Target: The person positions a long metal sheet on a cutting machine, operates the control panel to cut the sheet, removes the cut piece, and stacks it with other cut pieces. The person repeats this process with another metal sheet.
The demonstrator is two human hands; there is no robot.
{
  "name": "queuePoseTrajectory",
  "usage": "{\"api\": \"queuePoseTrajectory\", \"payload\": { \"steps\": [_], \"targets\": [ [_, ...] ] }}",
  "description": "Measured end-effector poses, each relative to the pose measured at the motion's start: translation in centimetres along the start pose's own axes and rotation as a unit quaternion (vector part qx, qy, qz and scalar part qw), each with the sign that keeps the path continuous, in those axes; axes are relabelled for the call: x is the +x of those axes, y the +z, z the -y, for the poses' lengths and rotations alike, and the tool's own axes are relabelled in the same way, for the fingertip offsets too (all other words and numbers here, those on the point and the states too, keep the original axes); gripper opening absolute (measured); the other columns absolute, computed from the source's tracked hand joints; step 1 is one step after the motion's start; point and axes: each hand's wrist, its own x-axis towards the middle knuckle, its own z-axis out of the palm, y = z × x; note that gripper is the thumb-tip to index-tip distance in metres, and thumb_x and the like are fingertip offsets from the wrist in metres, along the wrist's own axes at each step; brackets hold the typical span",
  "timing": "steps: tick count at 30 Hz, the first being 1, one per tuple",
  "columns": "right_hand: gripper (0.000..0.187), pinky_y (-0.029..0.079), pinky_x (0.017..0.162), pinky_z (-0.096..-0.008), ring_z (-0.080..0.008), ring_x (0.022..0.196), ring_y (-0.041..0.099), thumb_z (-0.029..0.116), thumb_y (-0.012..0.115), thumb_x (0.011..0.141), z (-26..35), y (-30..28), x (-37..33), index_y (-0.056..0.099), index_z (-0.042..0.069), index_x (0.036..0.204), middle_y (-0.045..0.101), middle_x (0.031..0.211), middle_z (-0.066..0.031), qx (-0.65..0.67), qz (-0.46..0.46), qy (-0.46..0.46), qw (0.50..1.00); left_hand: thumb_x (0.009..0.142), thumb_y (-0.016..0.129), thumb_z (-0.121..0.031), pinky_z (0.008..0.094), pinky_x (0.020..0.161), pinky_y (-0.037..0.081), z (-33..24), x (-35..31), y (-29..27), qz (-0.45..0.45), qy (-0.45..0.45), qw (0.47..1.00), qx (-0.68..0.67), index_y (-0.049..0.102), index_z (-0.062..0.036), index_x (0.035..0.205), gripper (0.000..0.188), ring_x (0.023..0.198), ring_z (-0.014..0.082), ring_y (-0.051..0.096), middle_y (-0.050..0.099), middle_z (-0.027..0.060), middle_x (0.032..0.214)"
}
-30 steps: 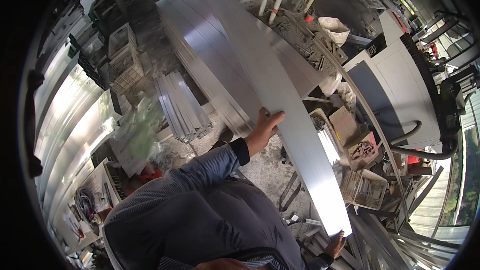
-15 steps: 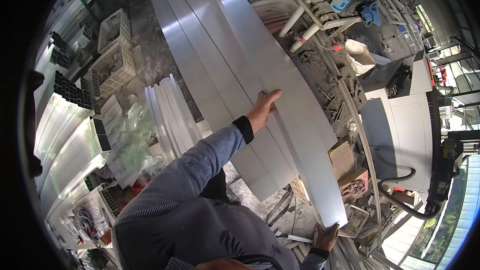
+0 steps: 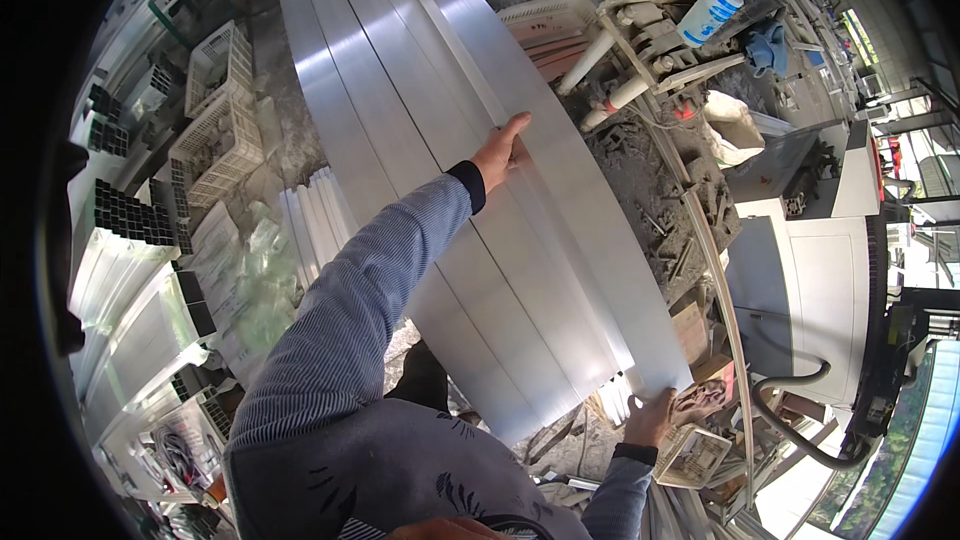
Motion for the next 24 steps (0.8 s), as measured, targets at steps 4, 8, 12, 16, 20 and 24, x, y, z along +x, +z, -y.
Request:
{"api": "queuePoseTrajectory", "payload": {
  "steps": [4, 8, 12, 16, 20, 24],
  "targets": [
    [0.082, 0.053, 0.096, -0.0515, -0.0469, 0.115, 0.060, 0.010, 0.092, 0.074, -0.8, 1.2, 2.4, 0.045, -0.008, 0.138, 0.062, 0.120, -0.0273, -0.041, 0.011, -0.024, 0.999, 0.089, 0.076, -0.061, 0.0337, 0.066, 0.046, -1.1, 1.8, -0.6, 0.017, 0.011, 1.000, 0.019, 0.053, -0.0058, 0.099, 0.060, 0.069, 0.0141, 0.053, 0.050, 0.0024, 0.080],
    [0.080, 0.053, 0.098, -0.0498, -0.0444, 0.116, 0.060, 0.013, 0.093, 0.074, 1.3, 3.5, 2.9, 0.048, -0.004, 0.138, 0.063, 0.125, -0.0268, -0.020, 0.013, 0.000, 1.000, 0.086, 0.079, -0.061, 0.0429, 0.087, 0.055, -1.3, 3.3, -1.1, 0.019, -0.027, 0.999, 0.028, 0.057, 0.0020, 0.127, 0.078, 0.097, 0.0189, 0.065, 0.062, 0.0093, 0.108],
    [0.060, 0.053, 0.099, -0.0540, -0.0385, 0.118, 0.060, 0.027, 0.082, 0.092, 4.2, 5.8, 3.2, 0.052, 0.000, 0.137, 0.062, 0.131, -0.0195, 0.251, -0.037, 0.173, 0.951, 0.088, 0.075, -0.065, 0.0454, 0.095, 0.052, -1.6, 3.9, -0.9, -0.006, -0.020, 0.998, 0.054, 0.058, 0.0009, 0.134, 0.082, 0.101, 0.0205, 0.065, 0.063, 0.0088, 0.113],
    [0.046, 0.052, 0.094, -0.0613, -0.0325, 0.114, 0.061, 0.044, 0.060, 0.109, 4.5, 6.3, 5.3, 0.057, 0.006, 0.134, 0.060, 0.132, -0.0097, 0.099, -0.008, 0.094, 0.991, 0.093, 0.065, -0.071, 0.0427, 0.106, 0.049, -2.9, 3.5, -0.2, 0.039, -0.034, 0.991, 0.121, 0.045, 0.0010, 0.151, 0.095, 0.121, 0.0227, 0.058, 0.055, 0.0107, 0.132],
    [0.044, 0.054, 0.094, -0.0601, -0.0308, 0.113, 0.061, 0.044, 0.060, 0.110, 3.6, 4.9, 9.5, 0.059, 0.009, 0.136, 0.061, 0.132, -0.0076, 0.044, 0.026, 0.066, 0.996, 0.098, 0.057, -0.073, 0.0460, 0.118, 0.042, -2.5, 2.7, 0.7, 0.042, -0.063, 0.968, 0.240, 0.029, 0.0009, 0.165, 0.104, 0.144, 0.0313, 0.048, 0.040, 0.0189, 0.163],
    [0.048, 0.059, 0.089, -0.0549, -0.0310, 0.122, 0.061, 0.039, 0.059, 0.111, 2.6, 4.3, 15.0, 0.054, 0.005, 0.143, 0.061, 0.133, -0.0103, 0.131, -0.005, 0.157, 0.979, 0.102, 0.064, -0.059, 0.0413, 0.112, 0.048, 1.3, -2.1, -1.6, 0.038, 0.008, 0.941, 0.335, 0.041, 0.0026, 0.160, 0.088, 0.135, 0.0305, 0.058, 0.052, 0.0212, 0.155]
  ]
}}
